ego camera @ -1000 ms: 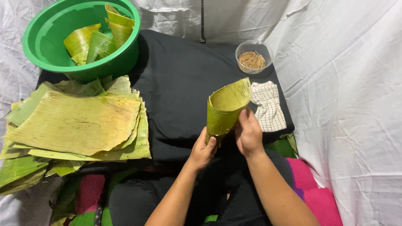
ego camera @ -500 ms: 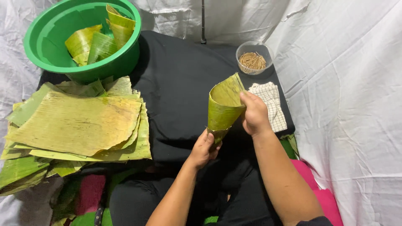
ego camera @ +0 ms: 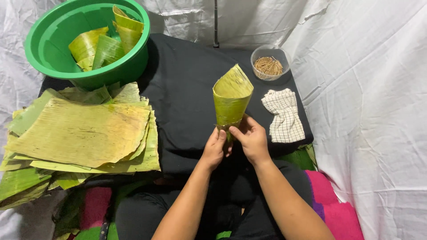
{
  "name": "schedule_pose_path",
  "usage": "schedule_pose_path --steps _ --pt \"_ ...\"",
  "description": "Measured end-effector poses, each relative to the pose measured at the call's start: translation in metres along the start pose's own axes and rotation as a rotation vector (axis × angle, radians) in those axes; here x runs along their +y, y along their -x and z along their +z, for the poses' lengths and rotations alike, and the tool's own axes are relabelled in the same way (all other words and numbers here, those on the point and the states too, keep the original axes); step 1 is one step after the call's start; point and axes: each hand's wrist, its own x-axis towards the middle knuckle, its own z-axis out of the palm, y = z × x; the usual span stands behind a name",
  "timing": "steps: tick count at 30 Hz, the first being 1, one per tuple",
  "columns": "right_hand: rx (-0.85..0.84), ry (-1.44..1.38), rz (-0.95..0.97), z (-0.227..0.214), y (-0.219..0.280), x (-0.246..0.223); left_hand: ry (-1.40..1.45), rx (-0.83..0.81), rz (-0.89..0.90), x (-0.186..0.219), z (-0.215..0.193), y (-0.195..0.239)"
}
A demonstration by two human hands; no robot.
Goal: Cleaning banana leaves with a cloth and folding one into a cone shape
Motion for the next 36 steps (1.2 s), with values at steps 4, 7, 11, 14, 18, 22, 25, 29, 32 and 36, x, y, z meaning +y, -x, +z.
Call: schedule_pose_path --steps 4,7,11,14,18,22,25,29,32,36 --pt "0.014 -0.072 0.017 -0.003 -0.010 0.016 -0.015 0.006 0.001 0.013 0.007 -0.007" --pt "0.036 -0.076 0.028 -0.006 -0.017 0.026 -0.064 0.008 0.007 0.020 0.012 -0.011" --pt "0.033 -0.098 -0.031 -0.007 -0.060 0.028 -0.051 0.063 0.021 0.021 0.014 -0.049" --pt "0.041 -0.005 -0.090 -0.007 -0.110 0.010 -0.050 0.106 0.041 0.037 0.021 -0.100" --pt "0.044 0.147 -0.127 -0.014 -0.185 -0.013 -0.018 0.165 0.092 0.042 0.024 -0.179" --pt "0.085 0.300 -0.198 -0.070 -0.264 -0.021 0.036 0.146 0.077 0.045 0.031 -0.247" --pt "0.064 0.425 -0.202 -0.111 -0.307 -0.020 0.088 0.157 0.068 0.022 0.019 -0.290" --pt "0.111 1.003 -0.004 -0.130 -0.317 -0.026 0.083 0.186 0.049 -0.006 0.003 -0.314" --pt "-0.012 1.247 0.098 -0.140 -0.338 0.009 0.099 0.194 0.017 -0.022 -0.008 -0.313" --pt "-0.026 1.462 0.130 -0.149 -0.353 0.037 0.130 0.186 -0.016 -0.038 -0.021 -0.308"
